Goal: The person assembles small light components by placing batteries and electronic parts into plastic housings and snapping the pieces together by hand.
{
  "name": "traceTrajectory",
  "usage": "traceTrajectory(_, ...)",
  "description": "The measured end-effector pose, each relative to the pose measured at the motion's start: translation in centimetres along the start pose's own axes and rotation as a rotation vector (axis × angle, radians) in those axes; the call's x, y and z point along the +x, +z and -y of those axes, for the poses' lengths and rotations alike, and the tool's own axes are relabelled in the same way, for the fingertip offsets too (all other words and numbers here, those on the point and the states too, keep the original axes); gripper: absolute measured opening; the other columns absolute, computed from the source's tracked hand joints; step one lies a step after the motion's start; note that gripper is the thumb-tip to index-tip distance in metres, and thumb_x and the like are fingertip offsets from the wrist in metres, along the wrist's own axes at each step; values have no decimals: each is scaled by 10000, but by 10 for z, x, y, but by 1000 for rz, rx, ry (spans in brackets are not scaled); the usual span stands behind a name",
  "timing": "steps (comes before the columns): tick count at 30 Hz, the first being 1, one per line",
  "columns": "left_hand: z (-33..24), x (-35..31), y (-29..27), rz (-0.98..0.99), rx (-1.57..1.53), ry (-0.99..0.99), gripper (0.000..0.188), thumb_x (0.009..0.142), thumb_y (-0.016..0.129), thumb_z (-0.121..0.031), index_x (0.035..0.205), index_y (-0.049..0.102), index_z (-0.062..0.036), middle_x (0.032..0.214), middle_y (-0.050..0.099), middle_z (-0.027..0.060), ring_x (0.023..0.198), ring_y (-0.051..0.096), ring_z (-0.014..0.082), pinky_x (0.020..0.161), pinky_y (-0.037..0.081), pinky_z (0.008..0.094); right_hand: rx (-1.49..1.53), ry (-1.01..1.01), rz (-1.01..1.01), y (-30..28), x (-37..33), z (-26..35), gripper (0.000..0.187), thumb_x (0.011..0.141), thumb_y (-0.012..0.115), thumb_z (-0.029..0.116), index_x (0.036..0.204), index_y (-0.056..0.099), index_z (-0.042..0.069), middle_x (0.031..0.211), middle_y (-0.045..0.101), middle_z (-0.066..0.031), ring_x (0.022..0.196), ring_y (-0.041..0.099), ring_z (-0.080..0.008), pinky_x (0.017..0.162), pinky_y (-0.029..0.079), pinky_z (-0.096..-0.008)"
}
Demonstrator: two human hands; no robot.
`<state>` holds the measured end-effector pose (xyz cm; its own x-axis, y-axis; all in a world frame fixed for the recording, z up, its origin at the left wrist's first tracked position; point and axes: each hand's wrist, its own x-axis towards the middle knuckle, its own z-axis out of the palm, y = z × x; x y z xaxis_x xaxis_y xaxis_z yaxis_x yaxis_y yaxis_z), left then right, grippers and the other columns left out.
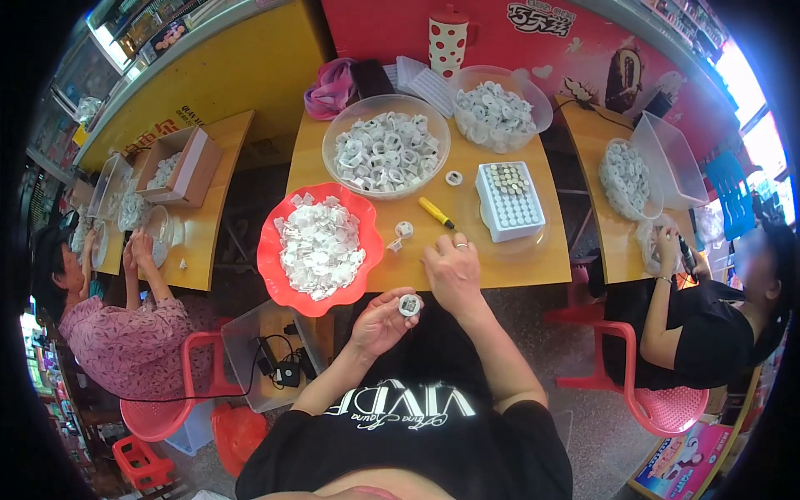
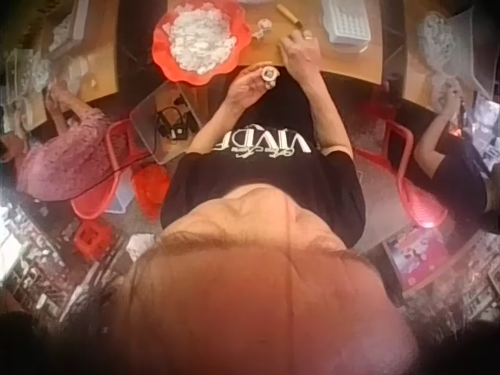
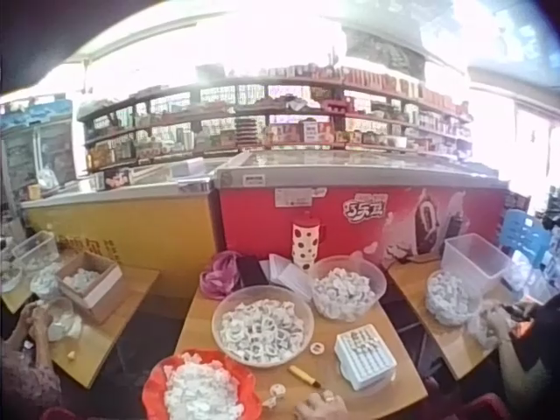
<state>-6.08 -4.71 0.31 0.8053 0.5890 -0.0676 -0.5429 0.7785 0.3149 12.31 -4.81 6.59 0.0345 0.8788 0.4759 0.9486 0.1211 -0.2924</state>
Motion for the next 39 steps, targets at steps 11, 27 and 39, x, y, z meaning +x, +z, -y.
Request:
traceTrajectory(11, -3, -5, 1, -34, -52, 23, 320, 973, 494, -148, 1241, 559, 16, 1114, 604, 214, 869, 614, 256, 761, 504, 318, 54, -96, 106, 17, 9, -2, 32, 699, 592, 42, 718, 570, 57, 774, 509, -112, 768, 557, -295, 629, 446, -411)
traceTrajectory(27, -5, 5, 23, -82, -9, -42, 347, 1006, 452, -254, 1208, 546, 12, 956, 626, 148, 751, 609, 216, 675, 501, 292, 981, 320, -99, -31, -50, 27, 156, 796, 632, -117, 912, 658, -16, 836, 603, -96, 719, 593, -178, 629, 462, -260)
traceTrajectory(39, -1, 7, 30, -108, 128, -91, 327, 1028, 413, -299, 1001, 582, -20, 794, 607, 57, 589, 585, 132, 497, 467, 224, 602, -231, -97, -38, -44, 34, 279, 613, 670, -102, 881, 662, -22, 934, 629, -126, 724, 592, -243, 634, 482, -312)
